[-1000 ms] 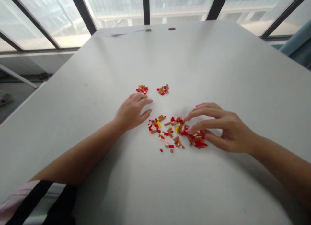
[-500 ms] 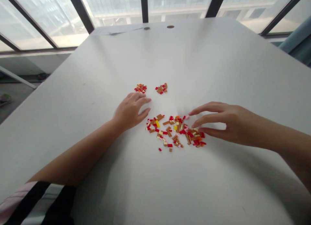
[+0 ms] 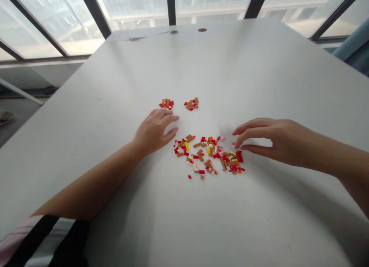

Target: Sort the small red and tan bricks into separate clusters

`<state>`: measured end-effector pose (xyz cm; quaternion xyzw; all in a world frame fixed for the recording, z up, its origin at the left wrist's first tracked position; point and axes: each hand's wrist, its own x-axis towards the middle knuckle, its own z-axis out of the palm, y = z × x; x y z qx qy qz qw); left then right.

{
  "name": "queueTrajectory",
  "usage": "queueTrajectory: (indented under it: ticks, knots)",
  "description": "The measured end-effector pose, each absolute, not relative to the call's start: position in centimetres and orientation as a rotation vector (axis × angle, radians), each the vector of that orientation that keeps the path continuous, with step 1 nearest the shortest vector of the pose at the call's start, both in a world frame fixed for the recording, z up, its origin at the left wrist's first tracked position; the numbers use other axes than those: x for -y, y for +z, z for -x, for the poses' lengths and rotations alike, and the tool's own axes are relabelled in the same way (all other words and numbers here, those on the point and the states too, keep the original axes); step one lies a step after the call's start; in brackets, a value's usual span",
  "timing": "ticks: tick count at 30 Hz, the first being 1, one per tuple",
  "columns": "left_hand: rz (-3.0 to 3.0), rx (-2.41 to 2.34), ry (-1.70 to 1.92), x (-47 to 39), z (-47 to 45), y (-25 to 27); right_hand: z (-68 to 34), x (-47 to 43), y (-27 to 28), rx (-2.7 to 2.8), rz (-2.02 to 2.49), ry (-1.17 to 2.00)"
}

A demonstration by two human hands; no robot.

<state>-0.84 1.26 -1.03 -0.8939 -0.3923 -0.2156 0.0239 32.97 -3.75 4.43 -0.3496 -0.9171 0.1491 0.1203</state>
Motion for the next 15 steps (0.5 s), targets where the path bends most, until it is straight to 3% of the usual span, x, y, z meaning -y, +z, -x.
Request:
queueTrajectory:
  ticks: [7,15]
  knots:
    - [2.767,1.21,-0.675,-1.3,0.9,-1.1,-33.1,3.8,4.7,2.745,1.039,0.725]
    - [2.759,1.202,-0.682,-1.2,0.8,-1.1,-32.1,4.1,4.1,2.723,1.052,0.703]
